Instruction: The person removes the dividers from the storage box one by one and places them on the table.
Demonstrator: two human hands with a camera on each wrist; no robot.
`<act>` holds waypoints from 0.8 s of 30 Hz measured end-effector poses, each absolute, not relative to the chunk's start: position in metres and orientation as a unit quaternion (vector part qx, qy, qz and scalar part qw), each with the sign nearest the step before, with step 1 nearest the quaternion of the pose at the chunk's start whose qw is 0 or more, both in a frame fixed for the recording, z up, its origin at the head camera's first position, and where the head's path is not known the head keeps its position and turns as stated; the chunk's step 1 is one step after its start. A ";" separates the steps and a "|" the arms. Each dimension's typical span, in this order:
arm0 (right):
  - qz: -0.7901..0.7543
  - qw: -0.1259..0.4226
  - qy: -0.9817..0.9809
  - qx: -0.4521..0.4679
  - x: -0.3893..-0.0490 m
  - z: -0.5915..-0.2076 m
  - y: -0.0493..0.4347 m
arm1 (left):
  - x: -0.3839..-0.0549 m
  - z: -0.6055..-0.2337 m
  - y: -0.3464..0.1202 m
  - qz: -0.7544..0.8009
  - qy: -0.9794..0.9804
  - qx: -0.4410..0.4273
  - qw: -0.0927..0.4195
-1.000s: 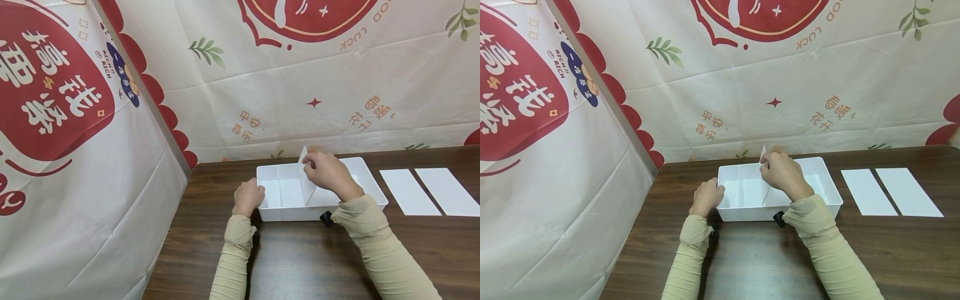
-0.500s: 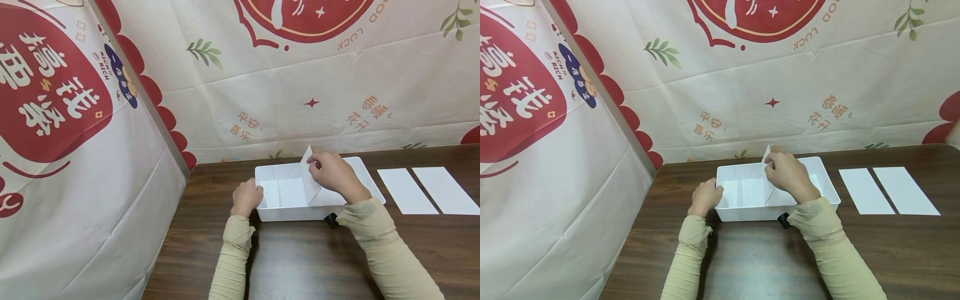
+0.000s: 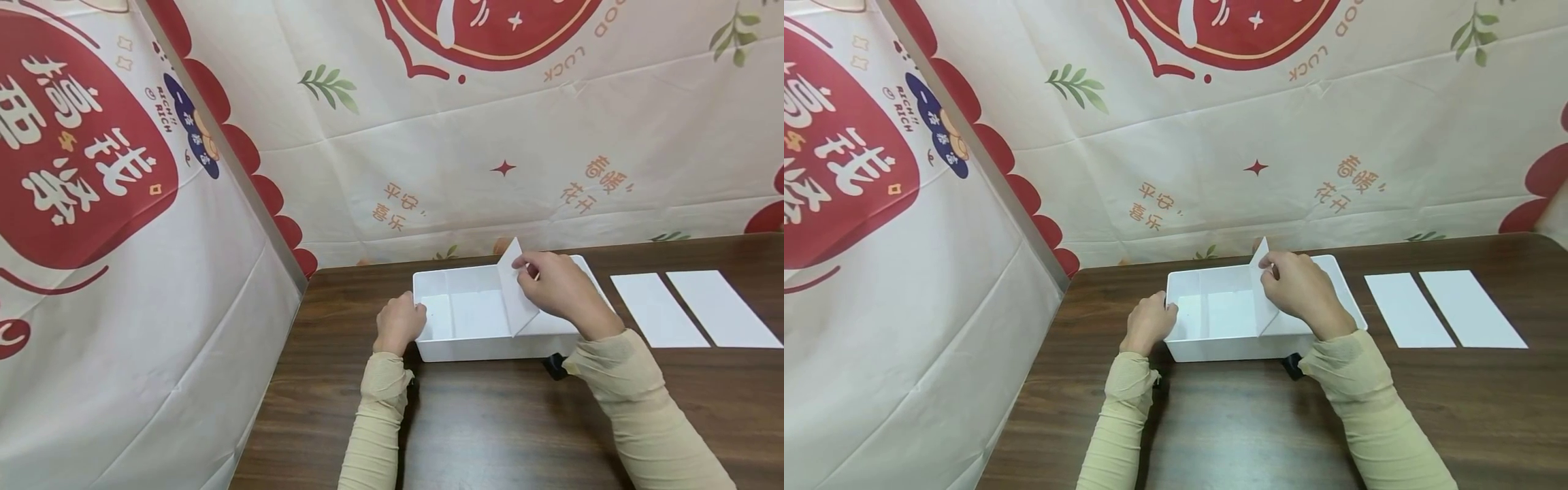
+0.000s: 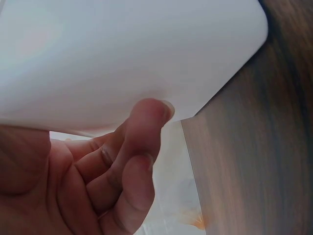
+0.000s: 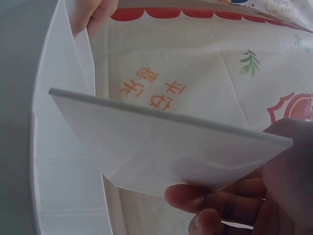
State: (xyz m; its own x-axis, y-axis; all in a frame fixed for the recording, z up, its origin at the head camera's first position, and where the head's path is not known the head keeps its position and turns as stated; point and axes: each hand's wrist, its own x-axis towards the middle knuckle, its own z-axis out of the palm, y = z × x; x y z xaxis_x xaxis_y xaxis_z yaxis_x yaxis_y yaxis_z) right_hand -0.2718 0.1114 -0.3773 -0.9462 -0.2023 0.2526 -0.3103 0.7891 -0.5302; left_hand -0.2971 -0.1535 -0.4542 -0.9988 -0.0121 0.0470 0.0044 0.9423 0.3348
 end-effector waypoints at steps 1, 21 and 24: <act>0.295 0.092 -0.941 0.136 -0.271 -0.378 0.113 | -0.297 -0.454 -0.153 -0.170 -0.985 0.002 0.024; 0.306 0.100 -0.938 0.128 -0.256 -0.379 0.137 | -0.295 -0.451 -0.152 -0.174 -0.985 0.007 0.022; 0.307 0.101 -0.938 0.126 -0.255 -0.380 0.141 | -0.295 -0.452 -0.152 -0.171 -0.985 0.009 0.020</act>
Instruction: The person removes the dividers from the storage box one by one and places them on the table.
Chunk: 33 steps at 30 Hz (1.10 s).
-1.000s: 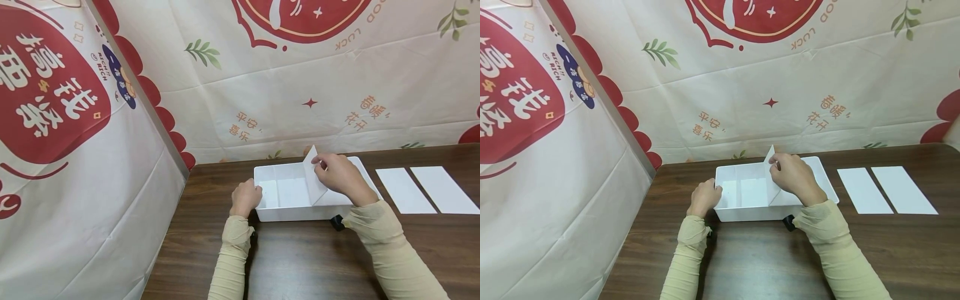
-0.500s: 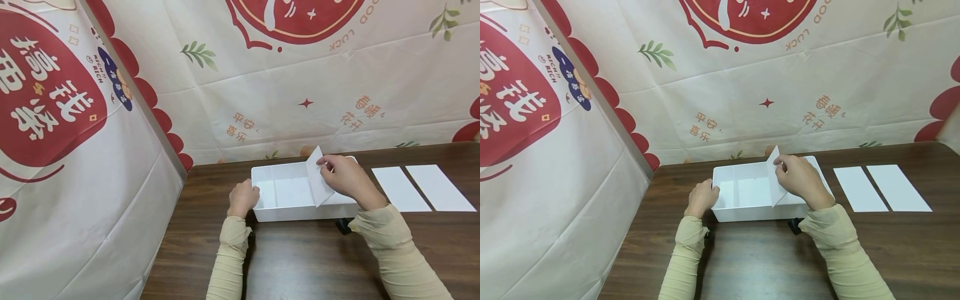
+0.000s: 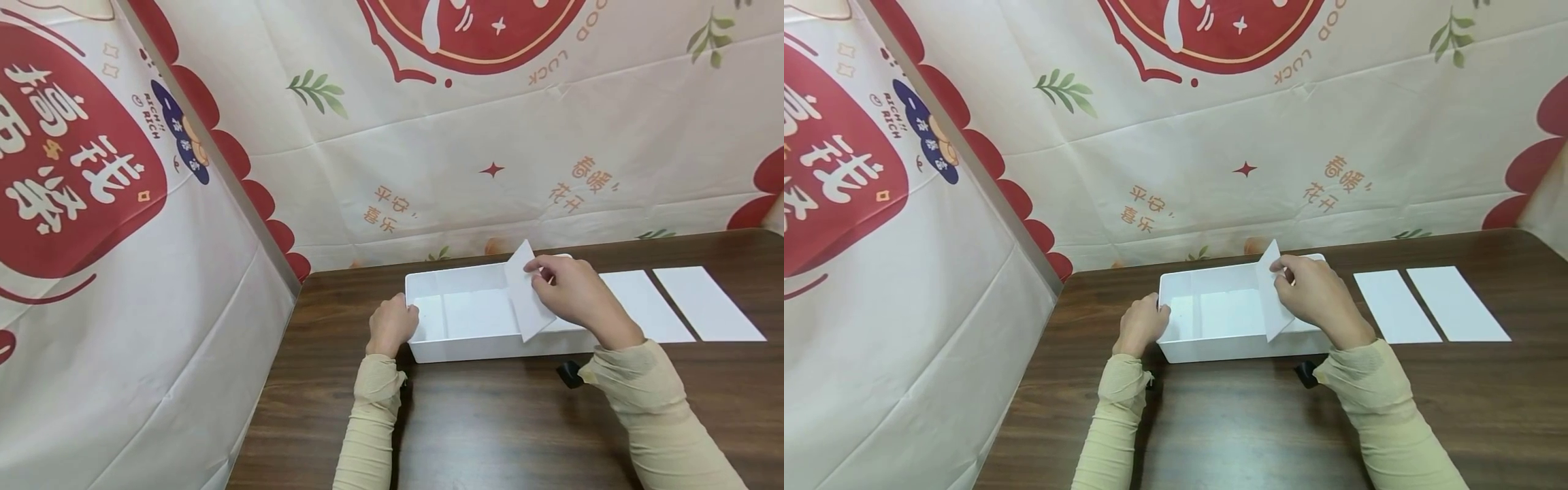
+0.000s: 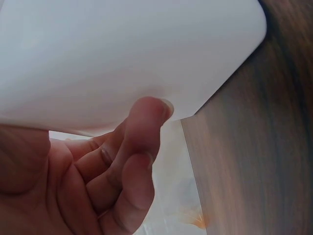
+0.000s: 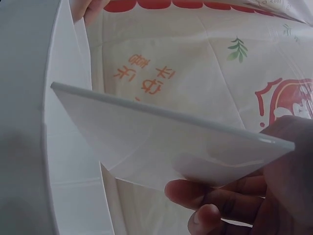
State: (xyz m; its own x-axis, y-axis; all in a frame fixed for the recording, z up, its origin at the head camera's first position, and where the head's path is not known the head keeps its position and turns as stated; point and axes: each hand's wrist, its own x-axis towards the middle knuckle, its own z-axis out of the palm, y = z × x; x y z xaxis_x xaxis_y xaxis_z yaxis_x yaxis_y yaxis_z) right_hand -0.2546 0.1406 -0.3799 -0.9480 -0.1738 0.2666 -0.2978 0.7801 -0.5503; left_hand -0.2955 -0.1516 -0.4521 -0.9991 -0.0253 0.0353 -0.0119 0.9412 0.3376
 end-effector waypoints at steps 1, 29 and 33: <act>0.307 0.102 -0.938 0.126 -0.254 -0.380 0.142 | -0.295 -0.452 -0.152 -0.171 -0.985 0.010 0.019; 0.291 0.150 -0.938 0.113 -0.232 -0.385 0.176 | -0.293 -0.453 -0.152 -0.175 -0.984 -0.001 0.023; 0.289 0.152 -0.938 0.114 -0.230 -0.386 0.182 | -0.292 -0.451 -0.152 -0.183 -0.983 -0.001 0.021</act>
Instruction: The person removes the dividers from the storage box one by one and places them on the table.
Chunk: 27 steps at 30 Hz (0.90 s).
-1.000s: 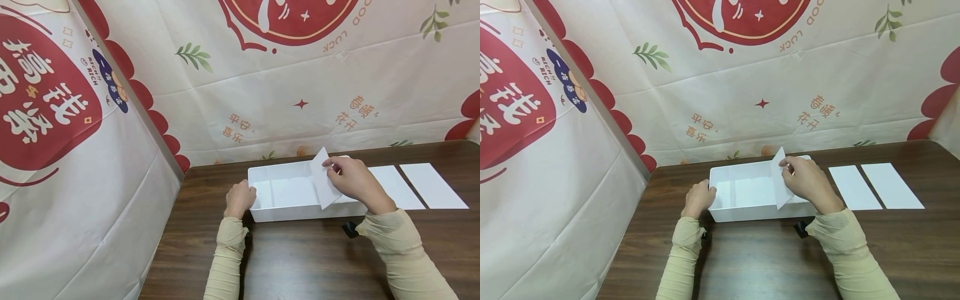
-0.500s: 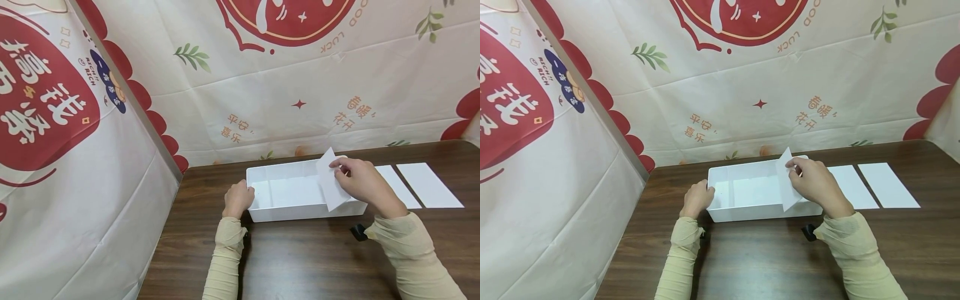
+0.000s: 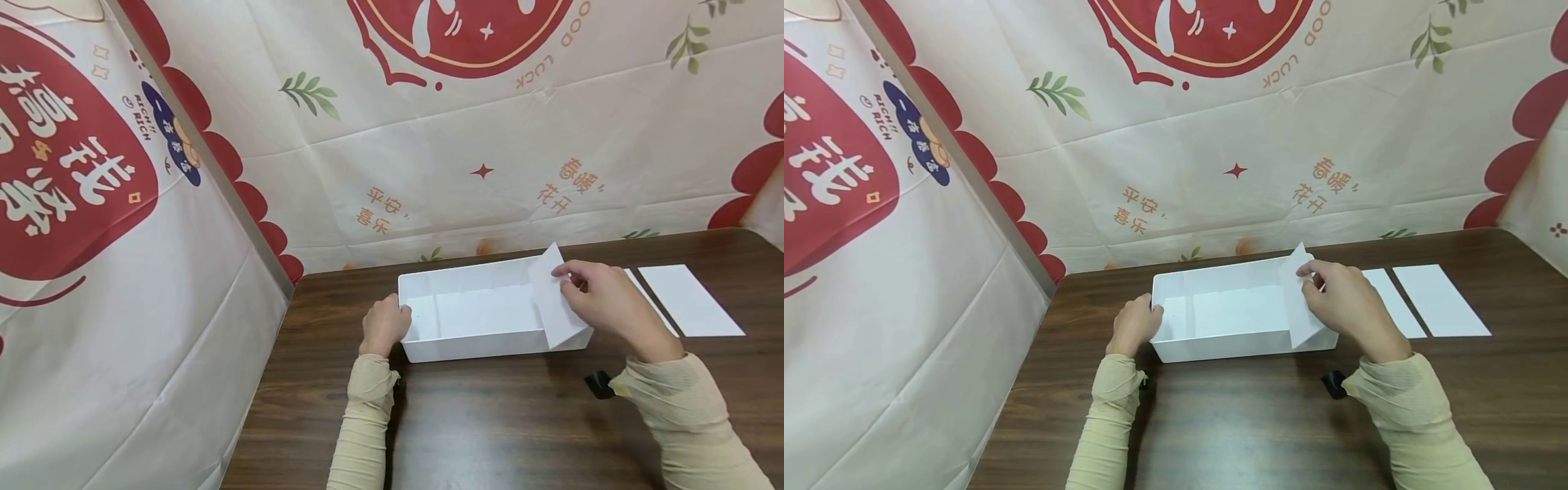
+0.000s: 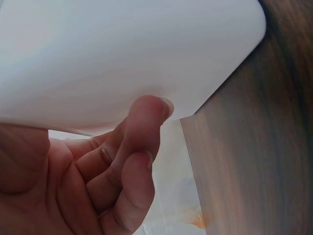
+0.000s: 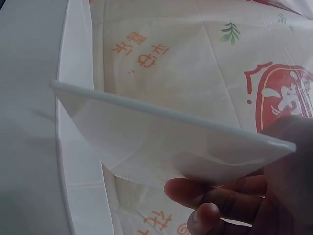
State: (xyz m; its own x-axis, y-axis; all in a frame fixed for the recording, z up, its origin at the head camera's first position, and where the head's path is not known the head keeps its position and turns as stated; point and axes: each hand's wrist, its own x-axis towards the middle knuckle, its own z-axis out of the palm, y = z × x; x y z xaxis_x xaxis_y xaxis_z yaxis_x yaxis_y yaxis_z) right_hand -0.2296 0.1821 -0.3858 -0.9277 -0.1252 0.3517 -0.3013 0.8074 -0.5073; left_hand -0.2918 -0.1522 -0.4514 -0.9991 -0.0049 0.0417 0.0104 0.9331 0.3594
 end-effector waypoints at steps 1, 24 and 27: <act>0.289 0.149 -0.939 0.112 -0.229 -0.386 0.183 | -0.292 -0.451 -0.152 -0.185 -0.983 -0.002 0.020; 0.273 0.133 -0.949 0.081 -0.215 -0.394 0.226 | -0.293 -0.452 -0.153 -0.192 -0.981 0.003 0.004; 0.272 0.137 -0.949 0.080 -0.212 -0.395 0.231 | -0.292 -0.452 -0.153 -0.191 -0.982 0.002 0.006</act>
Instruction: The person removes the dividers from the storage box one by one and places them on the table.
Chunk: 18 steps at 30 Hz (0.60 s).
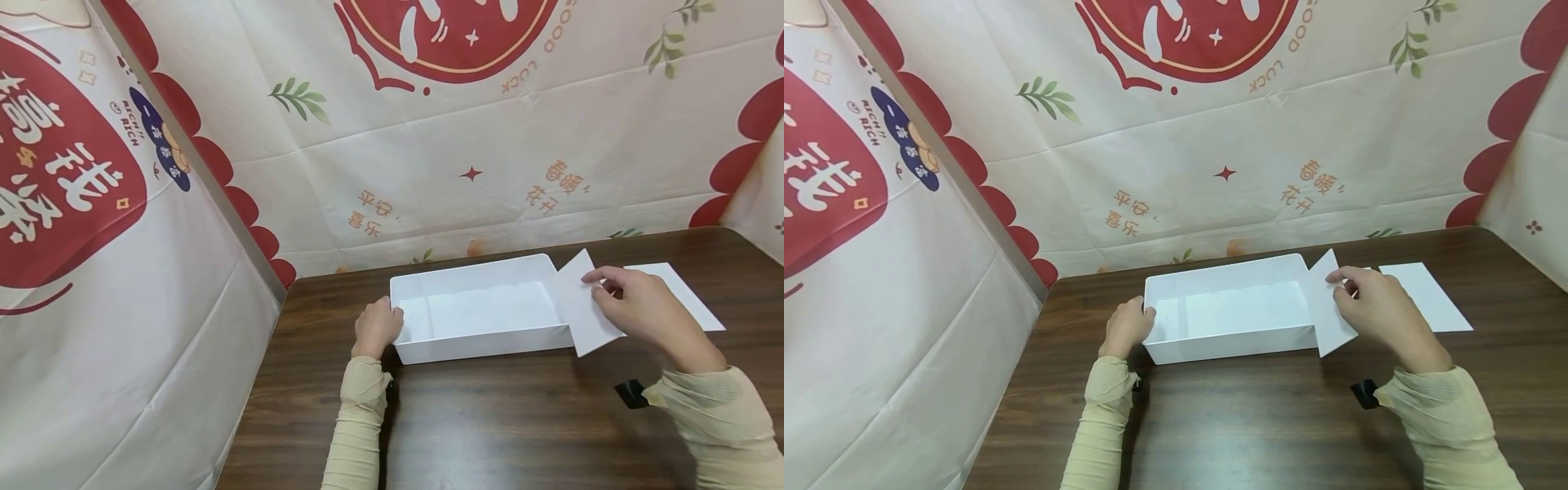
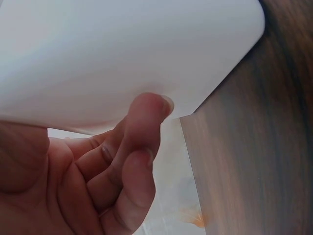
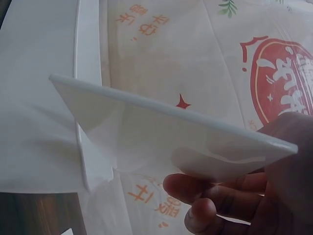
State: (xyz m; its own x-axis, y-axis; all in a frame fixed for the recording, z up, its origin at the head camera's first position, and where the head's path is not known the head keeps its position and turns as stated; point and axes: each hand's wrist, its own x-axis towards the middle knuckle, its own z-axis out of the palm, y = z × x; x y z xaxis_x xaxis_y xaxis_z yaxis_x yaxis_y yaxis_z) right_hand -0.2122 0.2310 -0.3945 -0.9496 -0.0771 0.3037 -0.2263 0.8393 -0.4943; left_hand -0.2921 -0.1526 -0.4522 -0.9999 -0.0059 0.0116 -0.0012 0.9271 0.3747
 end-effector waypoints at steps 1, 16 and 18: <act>0.273 0.137 -0.949 0.079 -0.211 -0.395 0.232 | -0.292 -0.452 -0.153 -0.190 -0.982 0.002 0.007; 0.270 0.154 -0.947 0.077 -0.202 -0.400 0.249 | -0.291 -0.453 -0.154 -0.195 -0.981 0.001 0.003; 0.270 0.145 -0.949 0.072 -0.200 -0.400 0.251 | -0.291 -0.452 -0.153 -0.196 -0.981 0.000 0.004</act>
